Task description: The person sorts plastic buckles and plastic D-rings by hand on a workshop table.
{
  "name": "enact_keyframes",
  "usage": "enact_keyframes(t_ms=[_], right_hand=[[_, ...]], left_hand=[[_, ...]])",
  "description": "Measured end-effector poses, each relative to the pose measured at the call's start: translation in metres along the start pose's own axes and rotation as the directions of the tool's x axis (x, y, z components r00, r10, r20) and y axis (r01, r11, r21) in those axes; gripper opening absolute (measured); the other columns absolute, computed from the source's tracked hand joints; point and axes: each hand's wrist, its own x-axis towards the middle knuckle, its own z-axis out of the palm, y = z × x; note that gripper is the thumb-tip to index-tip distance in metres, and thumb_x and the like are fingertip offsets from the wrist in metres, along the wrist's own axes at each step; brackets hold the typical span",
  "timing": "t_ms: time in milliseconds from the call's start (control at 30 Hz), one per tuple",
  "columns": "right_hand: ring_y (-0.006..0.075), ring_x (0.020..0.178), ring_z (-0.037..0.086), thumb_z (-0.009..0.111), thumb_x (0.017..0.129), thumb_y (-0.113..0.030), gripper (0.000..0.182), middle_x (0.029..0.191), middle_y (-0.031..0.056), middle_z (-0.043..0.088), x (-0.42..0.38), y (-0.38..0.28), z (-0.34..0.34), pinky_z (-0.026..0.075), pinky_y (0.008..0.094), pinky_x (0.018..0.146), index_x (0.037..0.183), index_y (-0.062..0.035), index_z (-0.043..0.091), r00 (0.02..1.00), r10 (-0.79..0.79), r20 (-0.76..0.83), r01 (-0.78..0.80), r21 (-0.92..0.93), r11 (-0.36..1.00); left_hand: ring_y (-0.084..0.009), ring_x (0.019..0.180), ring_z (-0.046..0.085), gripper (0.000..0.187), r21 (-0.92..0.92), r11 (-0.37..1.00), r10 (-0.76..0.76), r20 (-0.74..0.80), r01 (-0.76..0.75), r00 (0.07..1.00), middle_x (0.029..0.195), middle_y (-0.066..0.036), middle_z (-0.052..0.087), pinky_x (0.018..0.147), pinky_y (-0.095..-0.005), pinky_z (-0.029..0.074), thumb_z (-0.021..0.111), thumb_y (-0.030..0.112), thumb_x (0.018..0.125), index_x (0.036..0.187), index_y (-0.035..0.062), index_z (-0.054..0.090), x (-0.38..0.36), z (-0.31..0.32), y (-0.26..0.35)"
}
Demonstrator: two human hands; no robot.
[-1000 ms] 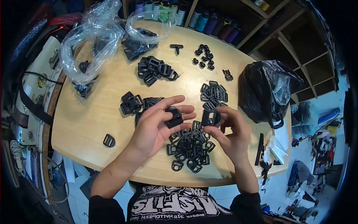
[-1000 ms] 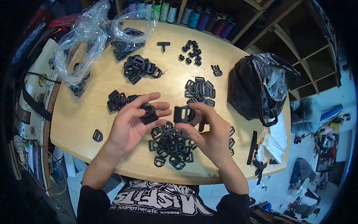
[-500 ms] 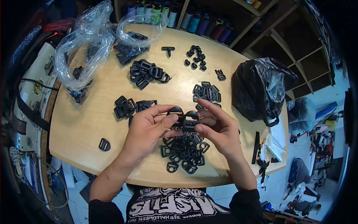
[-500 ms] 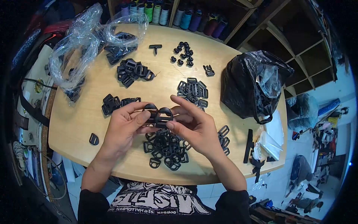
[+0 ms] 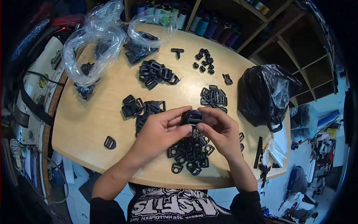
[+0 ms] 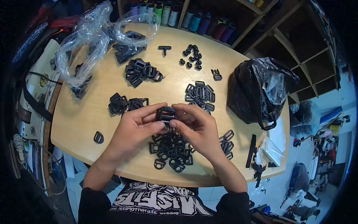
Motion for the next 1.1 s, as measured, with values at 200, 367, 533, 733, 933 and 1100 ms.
enact_keyframes(t_ms=[200,367,533,733,933,1100], right_hand=[[0.0136,0.086,0.064,0.071,0.083,-0.005,0.046,0.11,0.0107,0.063,0.01,-0.013,0.005,0.053,0.0252,0.07,0.127,-0.0039,0.059,0.996,-0.048,0.076,0.072,-0.344,0.936],[0.0172,0.086,0.066,0.071,0.083,-0.006,0.036,0.108,0.0104,0.065,0.016,-0.015,0.004,0.054,0.0267,0.069,0.117,-0.0022,0.062,0.978,-0.041,0.204,0.13,-0.447,0.885],[0.0087,0.087,0.064,0.07,0.087,-0.009,0.032,0.097,0.0063,0.068,0.041,-0.003,-0.008,0.052,0.0236,0.073,0.116,0.0016,0.061,0.975,0.199,0.099,-0.189,-0.099,0.977],[0.0163,0.081,0.068,0.069,0.085,-0.023,0.038,0.091,0.0137,0.072,0.115,0.034,-0.018,0.052,0.0286,0.075,0.112,0.0034,0.065,0.984,0.165,-0.064,-0.169,-0.617,0.768],[0.016,0.076,0.065,0.069,0.086,-0.025,0.046,0.093,0.0129,0.069,0.139,0.035,0.001,0.051,0.0284,0.069,0.12,0.0053,0.062,0.977,0.201,-0.072,-0.208,-0.53,0.822],[0.0291,0.085,0.071,0.073,0.082,-0.028,0.055,0.106,0.0287,0.066,0.139,0.036,0.009,0.055,0.0368,0.076,0.123,0.0068,0.059,0.994,-0.041,-0.102,-0.039,-0.679,0.733]], left_hand=[[-0.0157,0.096,0.066,0.053,0.372,0.922,0.129,-0.028,-0.109,0.991,0.116,-0.02,0.065,0.083,-0.0279,0.054,0.06,-0.001,0.088,0.138,-0.0034,0.042,0.0,-0.002,-0.008],[-0.0257,0.086,0.07,0.061,0.558,0.819,0.173,-0.018,-0.133,0.985,0.106,-0.021,0.067,0.077,-0.032,0.056,0.058,-0.003,0.085,0.141,-0.0011,0.034,-0.002,-0.001,-0.009],[-0.0199,0.096,0.066,0.061,0.61,0.771,0.388,-0.224,-0.182,0.894,0.111,-0.016,0.061,0.078,-0.0301,0.057,0.062,-0.002,0.086,0.141,0.002,0.036,-0.006,0.012,-0.018],[-0.021,0.083,0.068,0.047,0.833,0.465,0.347,0.141,-0.3,0.927,0.1,-0.014,0.059,0.064,-0.0318,0.057,0.063,0.003,0.086,0.13,-0.0006,0.047,-0.015,0.016,-0.024],[-0.0206,0.078,0.069,0.05,0.838,0.463,0.331,0.139,-0.289,0.933,0.102,-0.014,0.059,0.061,-0.0304,0.056,0.063,0.006,0.088,0.133,-0.0005,0.044,-0.013,0.013,-0.022],[-0.0184,0.079,0.069,0.053,0.801,0.51,0.352,0.138,-0.313,0.926,0.104,-0.015,0.06,0.062,-0.0282,0.058,0.064,0.003,0.087,0.136,-0.0006,0.042,-0.013,0.013,-0.021]])
